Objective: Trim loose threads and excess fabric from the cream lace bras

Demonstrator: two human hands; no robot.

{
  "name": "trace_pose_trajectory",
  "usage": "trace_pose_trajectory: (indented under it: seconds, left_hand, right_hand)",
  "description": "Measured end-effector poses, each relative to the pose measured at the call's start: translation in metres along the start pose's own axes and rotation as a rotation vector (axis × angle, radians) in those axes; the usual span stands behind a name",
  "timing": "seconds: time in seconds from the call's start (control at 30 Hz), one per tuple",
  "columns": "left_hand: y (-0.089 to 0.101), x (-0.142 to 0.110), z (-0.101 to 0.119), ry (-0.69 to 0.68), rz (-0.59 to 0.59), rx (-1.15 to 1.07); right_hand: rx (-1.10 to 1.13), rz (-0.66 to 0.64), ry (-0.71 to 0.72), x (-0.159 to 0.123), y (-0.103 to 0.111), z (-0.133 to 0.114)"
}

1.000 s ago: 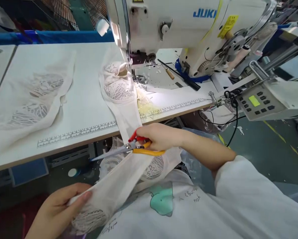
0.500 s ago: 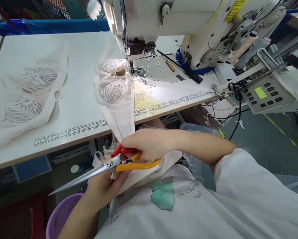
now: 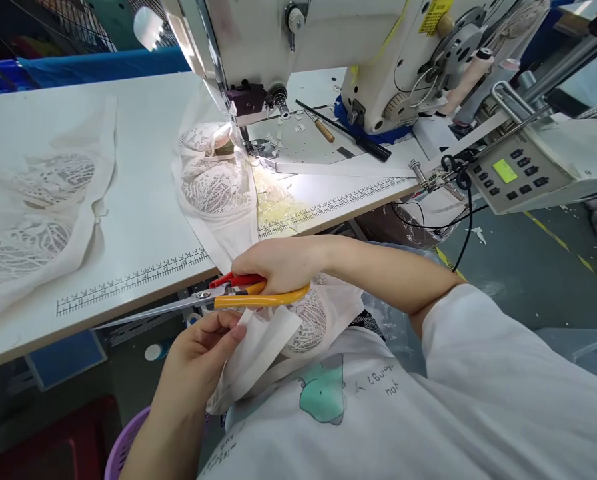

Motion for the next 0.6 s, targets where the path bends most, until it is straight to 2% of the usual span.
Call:
trace_pose_trajectory:
  seconds: [0.37,0.6]
  left_hand:
    - [-0.0034,-0.0008,0.0027,0.005,0.045,0.040]
    - [-0.0025,0.0001,-0.0023,0.002,-0.031,0.075]
  right_hand:
    - [-0.005,0.014,0.013,0.0010,-0.0044,-0.0062]
    - [0.057,0.083,0.012,-0.0037,-0.0091,-0.0078]
Point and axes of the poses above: each hand's wrist, its own x-axis towards the middle knuckle, its own y-axis out of the back of the hand, z = x × y, the point moved 2 cm from there along x, towards the middle knuckle, and after that the axes turned 15 degrees about -x, right-handed, at the moved point
